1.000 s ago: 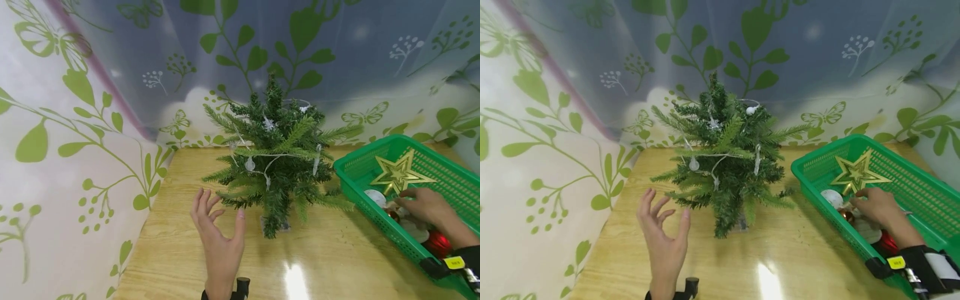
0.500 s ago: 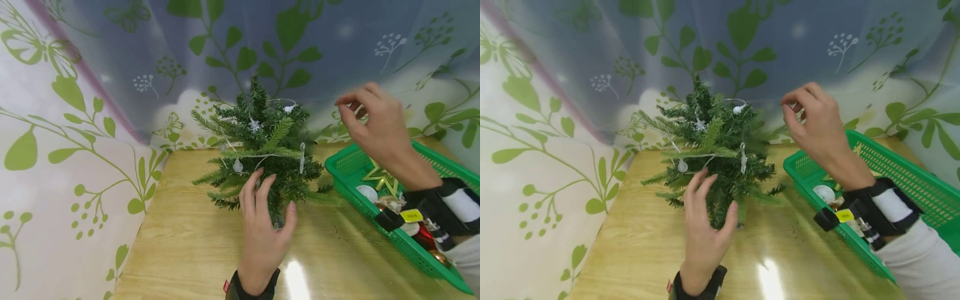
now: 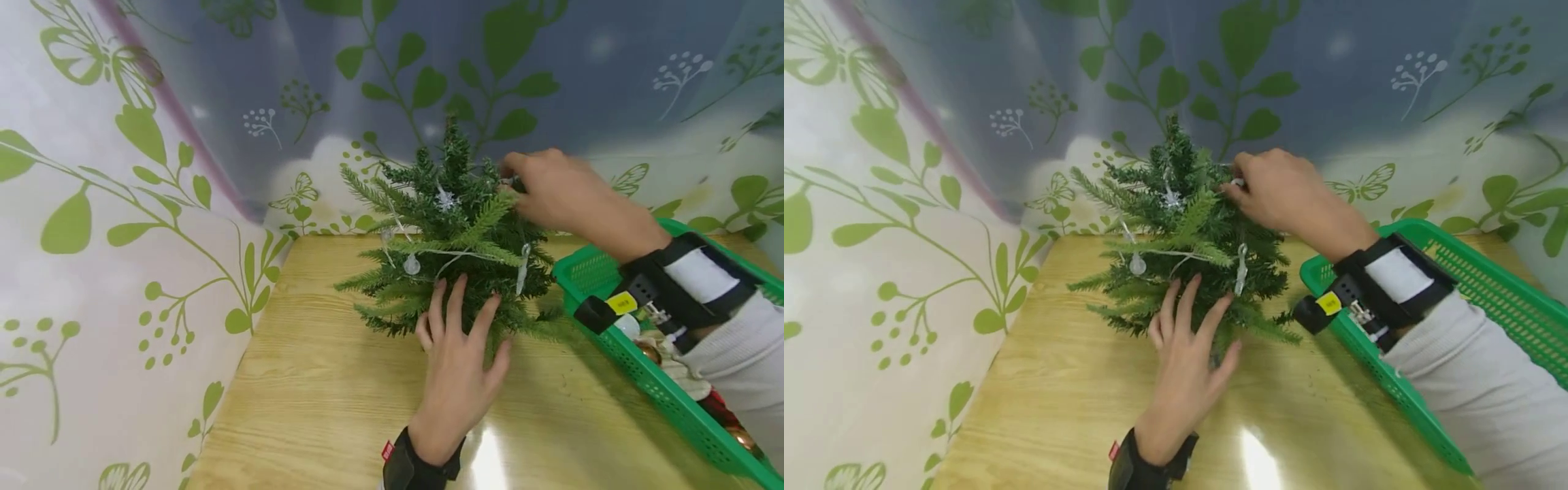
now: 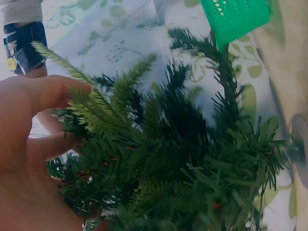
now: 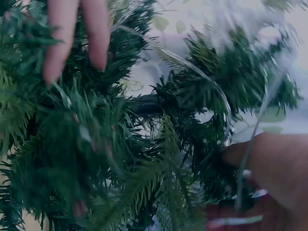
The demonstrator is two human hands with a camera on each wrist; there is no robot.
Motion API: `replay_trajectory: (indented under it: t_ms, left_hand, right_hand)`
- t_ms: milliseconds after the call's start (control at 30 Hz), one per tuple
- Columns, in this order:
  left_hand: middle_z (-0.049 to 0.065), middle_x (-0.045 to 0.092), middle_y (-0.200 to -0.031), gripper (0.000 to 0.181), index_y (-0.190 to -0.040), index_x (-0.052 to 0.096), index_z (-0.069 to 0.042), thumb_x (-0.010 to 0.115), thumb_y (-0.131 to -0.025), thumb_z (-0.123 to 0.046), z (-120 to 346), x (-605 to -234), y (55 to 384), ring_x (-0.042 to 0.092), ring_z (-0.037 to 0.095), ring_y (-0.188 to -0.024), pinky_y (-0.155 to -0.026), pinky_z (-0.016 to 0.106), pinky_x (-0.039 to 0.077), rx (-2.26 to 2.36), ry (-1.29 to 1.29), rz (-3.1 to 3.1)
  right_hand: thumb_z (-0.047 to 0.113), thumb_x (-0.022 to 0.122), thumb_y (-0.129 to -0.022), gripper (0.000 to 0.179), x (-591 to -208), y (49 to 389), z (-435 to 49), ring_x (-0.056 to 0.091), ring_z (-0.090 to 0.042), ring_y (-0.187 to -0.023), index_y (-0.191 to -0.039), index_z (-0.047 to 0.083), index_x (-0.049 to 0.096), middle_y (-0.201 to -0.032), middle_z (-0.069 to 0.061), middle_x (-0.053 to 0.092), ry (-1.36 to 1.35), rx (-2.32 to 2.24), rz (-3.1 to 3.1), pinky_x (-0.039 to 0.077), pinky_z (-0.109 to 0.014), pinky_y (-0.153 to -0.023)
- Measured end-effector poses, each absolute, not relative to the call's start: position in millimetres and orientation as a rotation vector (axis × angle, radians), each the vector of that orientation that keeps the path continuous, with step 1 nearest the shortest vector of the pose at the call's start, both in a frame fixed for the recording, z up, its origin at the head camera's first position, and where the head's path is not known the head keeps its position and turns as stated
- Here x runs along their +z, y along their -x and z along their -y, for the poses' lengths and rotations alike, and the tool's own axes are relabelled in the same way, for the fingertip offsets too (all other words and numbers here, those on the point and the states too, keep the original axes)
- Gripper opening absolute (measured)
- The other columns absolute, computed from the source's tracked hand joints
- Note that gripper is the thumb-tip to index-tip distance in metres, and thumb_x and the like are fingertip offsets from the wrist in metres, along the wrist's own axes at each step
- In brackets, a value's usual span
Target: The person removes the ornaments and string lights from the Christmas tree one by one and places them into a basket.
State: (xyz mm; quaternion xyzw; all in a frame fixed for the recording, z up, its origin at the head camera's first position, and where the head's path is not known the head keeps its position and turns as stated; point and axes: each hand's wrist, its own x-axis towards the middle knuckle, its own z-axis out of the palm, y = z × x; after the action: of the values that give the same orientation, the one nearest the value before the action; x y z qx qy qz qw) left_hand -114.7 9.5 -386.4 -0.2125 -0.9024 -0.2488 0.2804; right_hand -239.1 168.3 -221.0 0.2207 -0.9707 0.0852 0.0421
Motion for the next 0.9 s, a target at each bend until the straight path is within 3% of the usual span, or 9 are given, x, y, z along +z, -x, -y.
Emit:
replay_trajectory:
  t_ms: [100, 233, 433, 533, 700, 900]
  left_hand:
    - [0.019, 0.03, -0.152, 0.042, -0.129, 0.056, -0.017, 0.069, -0.09, -0.026, -3.1, -385.8, 115.6, 0.016, 0.04, -0.144, -0.099, 0.062, 0.024, -0.73, 0.59, 2.393]
    - [0.022, 0.035, -0.149, 0.035, -0.12, 0.062, -0.013, 0.069, -0.09, -0.029, 7.9, -379.0, 116.3, 0.024, 0.04, -0.141, -0.1, 0.062, 0.023, -0.794, 0.583, 2.36]
    - [0.018, 0.038, -0.148, 0.048, -0.119, 0.066, -0.009, 0.059, -0.093, -0.049, 16.2, -367.9, 104.4, 0.03, 0.042, -0.137, -0.103, 0.061, 0.02, -0.812, 0.472, 2.388]
    - [0.014, 0.039, -0.148, 0.046, -0.118, 0.065, -0.011, 0.057, -0.094, -0.049, 8.3, -360.8, 92.4, 0.03, 0.038, -0.138, -0.106, 0.057, 0.021, -0.837, 0.477, 2.326]
    - [0.01, 0.045, -0.141, 0.022, -0.109, 0.064, -0.012, 0.066, -0.091, -0.025, -8.8, -356.1, 87.0, 0.038, 0.031, -0.132, -0.108, 0.048, 0.028, -0.895, 0.641, 2.182]
    - [0.011, 0.043, -0.143, 0.032, -0.117, 0.061, -0.013, 0.067, -0.089, -0.028, -15.4, -363.1, 95.9, 0.038, 0.028, -0.133, -0.104, 0.051, 0.033, -0.872, 0.72, 2.292]
  right_hand:
    - [0.028, 0.049, -0.101, 0.032, -223.6, 239.8, -176.3, 0.058, -0.03, -0.073, -0.115, 0.001, 0.058, -0.095, -0.021, 0.063, -0.64, 0.465, 2.924, 0.044, -0.043, -0.063]
    - [0.038, 0.049, -0.1, 0.036, -224.8, 236.6, -191.9, 0.05, -0.025, -0.064, -0.102, 0.004, 0.062, -0.08, -0.011, 0.062, -0.562, 0.651, 2.807, 0.036, -0.038, -0.06]
    - [0.026, 0.033, -0.1, 0.032, -225.6, 230.6, -208.4, 0.043, -0.026, -0.062, -0.094, 0.006, 0.056, -0.081, -0.011, 0.055, -0.458, 0.849, 2.756, 0.031, -0.036, -0.058]
    - [0.026, 0.031, -0.101, 0.029, -227.2, 227.1, -208.1, 0.041, -0.026, -0.061, -0.098, 0.005, 0.051, -0.083, -0.012, 0.052, -0.474, 0.844, 2.763, 0.031, -0.036, -0.059]
    - [0.025, 0.044, -0.103, 0.024, -232.7, 224.5, -207.1, 0.047, -0.022, -0.059, -0.112, 0.004, 0.049, -0.086, -0.01, 0.058, -0.571, 0.753, 2.751, 0.035, -0.033, -0.055]
    - [0.02, 0.049, -0.102, 0.027, -239.2, 221.9, -218.2, 0.047, -0.017, -0.059, -0.122, 0.003, 0.05, -0.083, -0.009, 0.058, -0.555, 0.811, 2.704, 0.033, -0.029, -0.056]
